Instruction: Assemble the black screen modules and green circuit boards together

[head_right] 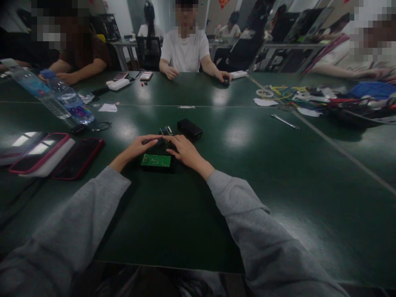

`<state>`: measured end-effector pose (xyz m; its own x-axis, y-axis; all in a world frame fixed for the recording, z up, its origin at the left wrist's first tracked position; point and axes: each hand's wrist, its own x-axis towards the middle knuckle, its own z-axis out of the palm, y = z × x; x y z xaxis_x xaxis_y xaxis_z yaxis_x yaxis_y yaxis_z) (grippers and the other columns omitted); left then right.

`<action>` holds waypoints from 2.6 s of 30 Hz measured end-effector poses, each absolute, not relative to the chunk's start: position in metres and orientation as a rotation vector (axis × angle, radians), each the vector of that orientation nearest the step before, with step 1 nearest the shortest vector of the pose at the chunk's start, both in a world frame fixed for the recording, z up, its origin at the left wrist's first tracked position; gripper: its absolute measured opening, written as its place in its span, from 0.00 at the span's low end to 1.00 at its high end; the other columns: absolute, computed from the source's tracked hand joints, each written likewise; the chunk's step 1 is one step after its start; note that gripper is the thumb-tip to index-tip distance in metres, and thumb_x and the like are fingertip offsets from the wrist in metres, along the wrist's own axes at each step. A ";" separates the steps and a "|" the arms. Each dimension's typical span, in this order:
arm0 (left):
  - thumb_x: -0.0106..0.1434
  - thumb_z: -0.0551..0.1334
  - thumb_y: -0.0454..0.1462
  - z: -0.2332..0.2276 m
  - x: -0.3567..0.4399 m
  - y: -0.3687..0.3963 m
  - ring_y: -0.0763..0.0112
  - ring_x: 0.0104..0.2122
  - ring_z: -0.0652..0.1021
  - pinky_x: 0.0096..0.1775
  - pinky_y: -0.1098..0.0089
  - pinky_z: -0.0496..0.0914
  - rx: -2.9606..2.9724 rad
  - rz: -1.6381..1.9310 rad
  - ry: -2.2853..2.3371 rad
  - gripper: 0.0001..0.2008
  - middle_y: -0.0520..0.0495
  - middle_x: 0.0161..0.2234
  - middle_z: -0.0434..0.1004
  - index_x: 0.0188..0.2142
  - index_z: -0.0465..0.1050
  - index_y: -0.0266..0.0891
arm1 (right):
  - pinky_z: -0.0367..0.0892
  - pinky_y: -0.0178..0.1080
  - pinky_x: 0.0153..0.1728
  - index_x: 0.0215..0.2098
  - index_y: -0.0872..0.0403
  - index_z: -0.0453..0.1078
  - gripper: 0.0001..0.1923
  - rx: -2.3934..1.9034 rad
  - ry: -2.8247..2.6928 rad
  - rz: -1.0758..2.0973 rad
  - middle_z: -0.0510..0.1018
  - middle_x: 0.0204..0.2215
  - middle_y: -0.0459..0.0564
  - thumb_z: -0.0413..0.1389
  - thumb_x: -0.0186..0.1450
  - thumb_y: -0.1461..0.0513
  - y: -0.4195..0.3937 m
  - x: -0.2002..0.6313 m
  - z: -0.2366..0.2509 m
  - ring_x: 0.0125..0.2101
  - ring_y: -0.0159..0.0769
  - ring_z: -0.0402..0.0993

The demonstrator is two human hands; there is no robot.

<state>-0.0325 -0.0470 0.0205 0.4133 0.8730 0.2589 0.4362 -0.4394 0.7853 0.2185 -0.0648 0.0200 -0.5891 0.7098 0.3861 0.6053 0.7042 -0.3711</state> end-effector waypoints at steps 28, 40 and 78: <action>0.68 0.61 0.49 0.023 -0.032 -0.048 0.60 0.55 0.78 0.58 0.55 0.69 1.910 0.913 1.190 0.20 0.45 0.54 0.80 0.54 0.77 0.45 | 0.67 0.59 0.54 0.65 0.54 0.63 0.25 -1.557 -2.020 0.046 0.74 0.47 0.59 0.52 0.70 0.60 -0.049 0.233 0.006 0.48 0.52 0.73; 0.68 0.61 0.45 0.024 -0.031 -0.047 0.69 0.40 0.80 0.48 0.63 0.74 1.688 1.098 1.148 0.16 0.43 0.48 0.83 0.51 0.78 0.41 | 0.63 0.58 0.57 0.55 0.53 0.68 0.19 -1.287 -1.707 0.038 0.71 0.51 0.59 0.46 0.74 0.52 -0.074 0.227 0.024 0.54 0.51 0.66; 0.64 0.66 0.39 0.016 -0.026 -0.047 0.68 0.37 0.79 0.41 0.64 0.72 1.965 1.069 1.454 0.08 0.47 0.40 0.81 0.42 0.75 0.41 | 0.72 0.59 0.54 0.71 0.50 0.52 0.30 -1.262 -2.240 0.393 0.60 0.64 0.62 0.50 0.74 0.52 -0.104 0.204 0.023 0.57 0.54 0.70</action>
<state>-0.0257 -0.0466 0.0164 0.1349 0.9414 0.3090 0.5760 -0.3283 0.7487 0.2040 -0.1037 0.0226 -0.4199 0.8540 0.3071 0.6987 0.5202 -0.4912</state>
